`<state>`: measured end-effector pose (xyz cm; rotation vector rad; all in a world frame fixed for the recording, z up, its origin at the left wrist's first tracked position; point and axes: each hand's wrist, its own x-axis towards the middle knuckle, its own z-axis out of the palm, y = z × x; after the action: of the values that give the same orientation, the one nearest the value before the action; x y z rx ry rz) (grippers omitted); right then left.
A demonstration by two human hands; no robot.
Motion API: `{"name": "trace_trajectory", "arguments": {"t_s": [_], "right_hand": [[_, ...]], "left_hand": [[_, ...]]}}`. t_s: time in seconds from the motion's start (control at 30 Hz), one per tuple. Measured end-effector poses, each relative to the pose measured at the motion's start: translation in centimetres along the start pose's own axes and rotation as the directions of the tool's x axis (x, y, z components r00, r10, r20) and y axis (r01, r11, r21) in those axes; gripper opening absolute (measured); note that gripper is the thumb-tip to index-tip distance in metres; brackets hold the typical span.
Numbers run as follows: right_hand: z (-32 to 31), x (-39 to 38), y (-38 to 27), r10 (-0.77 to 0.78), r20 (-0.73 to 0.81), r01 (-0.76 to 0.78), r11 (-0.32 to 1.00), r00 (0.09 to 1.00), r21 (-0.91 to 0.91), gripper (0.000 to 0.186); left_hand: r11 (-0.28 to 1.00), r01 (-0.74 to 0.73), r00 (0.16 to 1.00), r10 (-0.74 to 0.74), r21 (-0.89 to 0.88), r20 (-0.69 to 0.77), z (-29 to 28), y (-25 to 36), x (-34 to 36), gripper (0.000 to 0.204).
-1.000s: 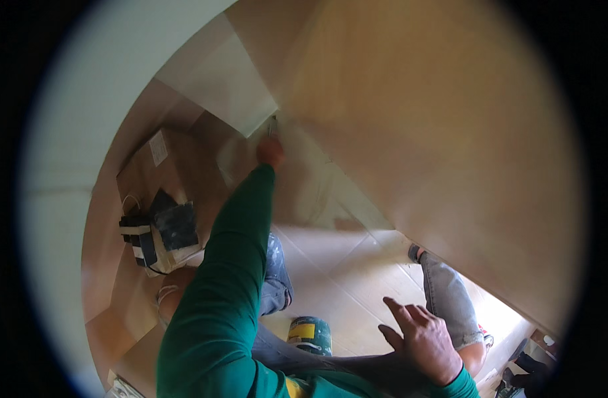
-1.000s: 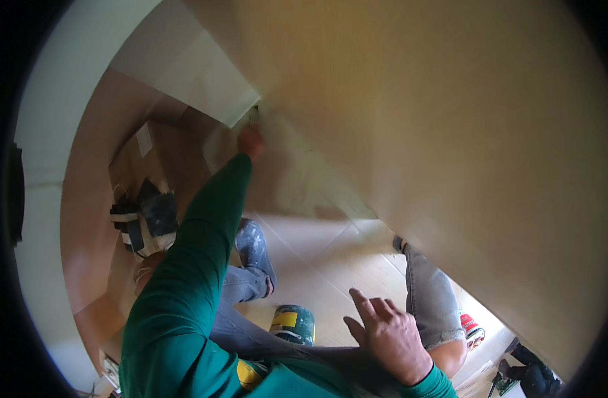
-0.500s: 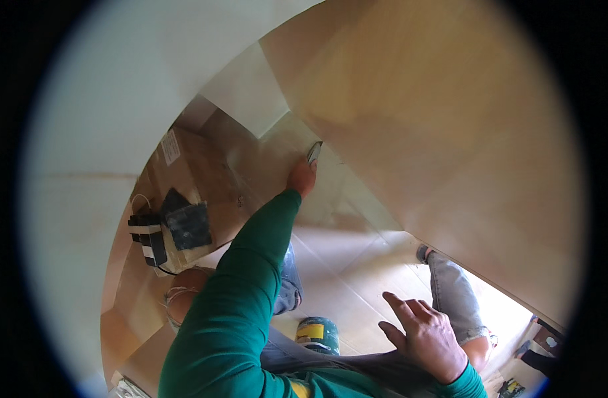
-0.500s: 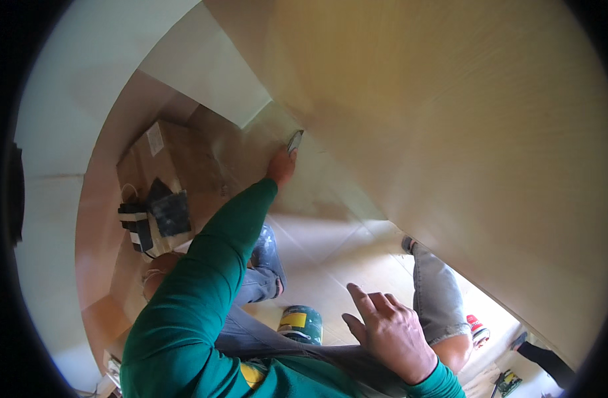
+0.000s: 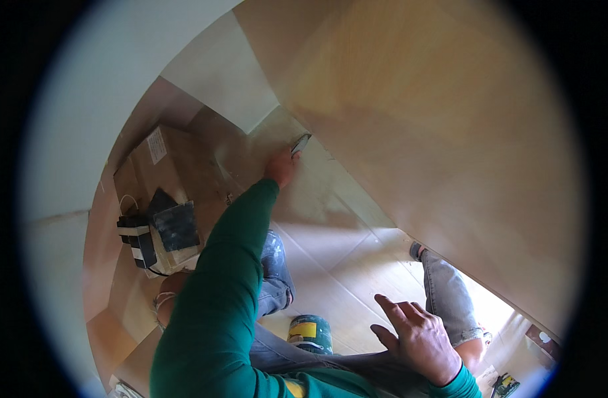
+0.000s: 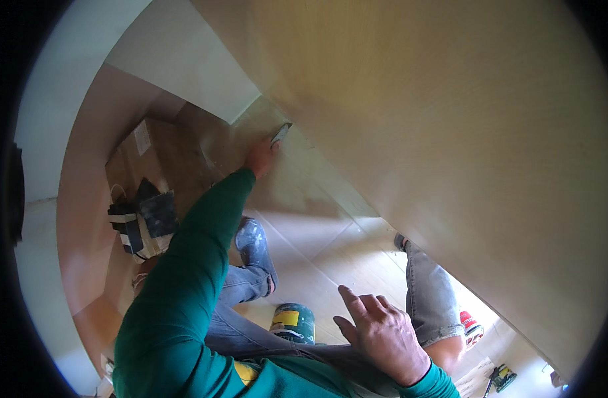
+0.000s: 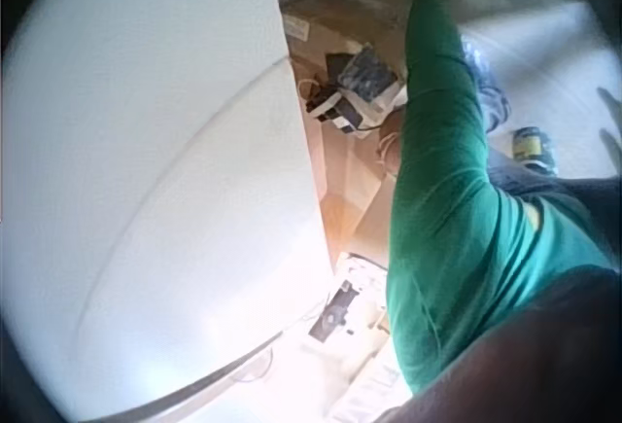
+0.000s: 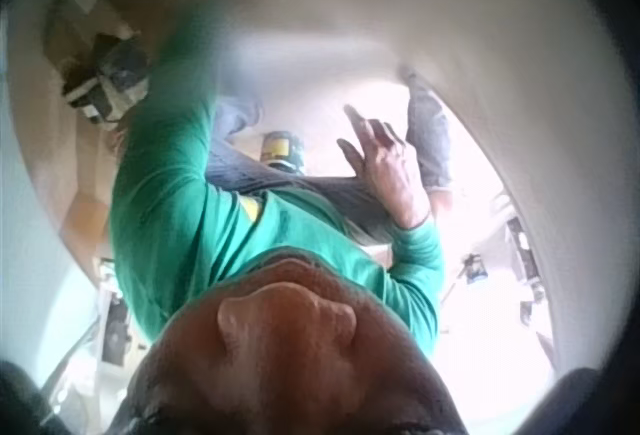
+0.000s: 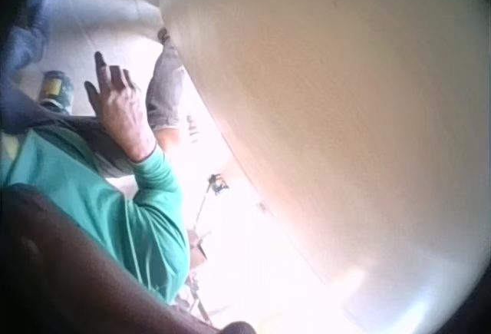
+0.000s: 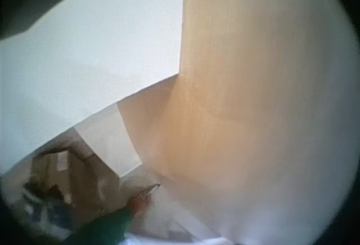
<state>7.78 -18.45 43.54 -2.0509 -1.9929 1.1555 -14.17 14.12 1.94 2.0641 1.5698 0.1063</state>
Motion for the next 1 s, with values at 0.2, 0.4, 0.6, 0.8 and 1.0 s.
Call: {"name": "trace_trajectory", "arguments": {"t_s": [0.2, 0.4, 0.6, 0.8, 1.0], "right_hand": [[-0.3, -0.5, 0.0, 0.038, -0.034, -0.038, 0.999, 0.999, -0.008, 0.054], [-0.9, -0.6, 0.2, 0.035, -0.034, -0.036, 0.999, 0.999, -0.011, 0.054], [-0.6, -0.3, -0.3, -0.009, -0.017, 0.010, 1.000, 1.000, 0.019, 0.053], [-1.1, -0.4, -0.4, 0.052, -0.042, -0.053, 0.998, 0.998, -0.015, 0.051], [0.0, 0.0, 0.0, 0.088, -0.013, -0.088, 0.996, 0.996, -0.018, 0.049]], "left_hand": [[0.996, 0.057, 0.998, -0.055, -0.063, 0.031, -0.4, 2.1, -1.3, 0.049], [0.989, 0.007, 0.908, -0.068, -0.148, -0.413, 1.3, -2.5, 0.5, 0.049], [0.952, -0.102, 0.986, 0.136, 0.288, -0.100, -0.8, -6.6, 3.9, 0.049], [0.998, -0.040, 0.999, 0.040, 0.051, 0.001, 1.5, 1.8, -0.1, 0.053], [0.935, 0.277, 0.939, -0.312, -0.223, -0.145, -1.3, 0.9, 2.9, 0.054]]}}
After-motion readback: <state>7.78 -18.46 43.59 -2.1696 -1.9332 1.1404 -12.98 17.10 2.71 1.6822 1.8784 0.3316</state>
